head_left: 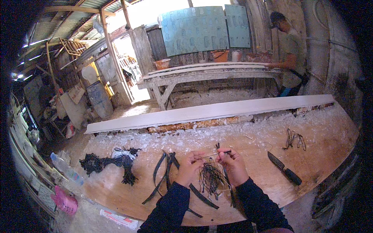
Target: The person ties black cable ties into knots by hand at a wooden workbench. They repeatedly pick up ties, loop them, and tighten the knots, placing the finished items on the table.
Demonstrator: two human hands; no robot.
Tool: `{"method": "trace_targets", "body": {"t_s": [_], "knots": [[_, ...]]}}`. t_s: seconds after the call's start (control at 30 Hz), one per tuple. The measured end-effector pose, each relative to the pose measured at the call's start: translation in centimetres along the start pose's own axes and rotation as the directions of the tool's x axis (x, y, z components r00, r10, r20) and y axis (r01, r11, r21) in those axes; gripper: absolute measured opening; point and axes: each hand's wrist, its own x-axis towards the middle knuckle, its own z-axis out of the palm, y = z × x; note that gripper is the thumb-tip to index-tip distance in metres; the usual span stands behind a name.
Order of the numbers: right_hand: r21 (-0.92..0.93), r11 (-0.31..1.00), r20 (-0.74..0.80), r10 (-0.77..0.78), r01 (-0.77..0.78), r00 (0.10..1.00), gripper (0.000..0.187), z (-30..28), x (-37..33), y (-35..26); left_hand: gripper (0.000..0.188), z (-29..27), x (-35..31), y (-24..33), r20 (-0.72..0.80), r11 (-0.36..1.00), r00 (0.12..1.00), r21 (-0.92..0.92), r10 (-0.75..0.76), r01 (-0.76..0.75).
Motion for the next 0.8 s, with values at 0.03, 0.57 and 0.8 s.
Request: {"method": "trace_targets", "body": {"t_s": [0.03,0.57,0.8], "knots": [[0.021,1.0,-0.004,-0.004,0.004,1.0,0.018,0.1,-0.1,-0.3,0.025,-0.2,0.1,0.1,-0.026,1.0,1.0,0.022,-0.008,0.008],[-0.463,0.871,0.142,-0.108,0.163,0.984,0.026,-0.1,0.0,0.5,0.01,-1.3,0.3,0.2,0.065,0.99,0.995,-0.114,-0.08,0.087],[-0.632,0.752,-0.082,-0.304,0.187,0.949,0.03,-1.3,1.1,0.9,0.012,-0.2,-1.2,1.3,0.534,0.998,0.843,0.016,-0.065,0.066]]}}
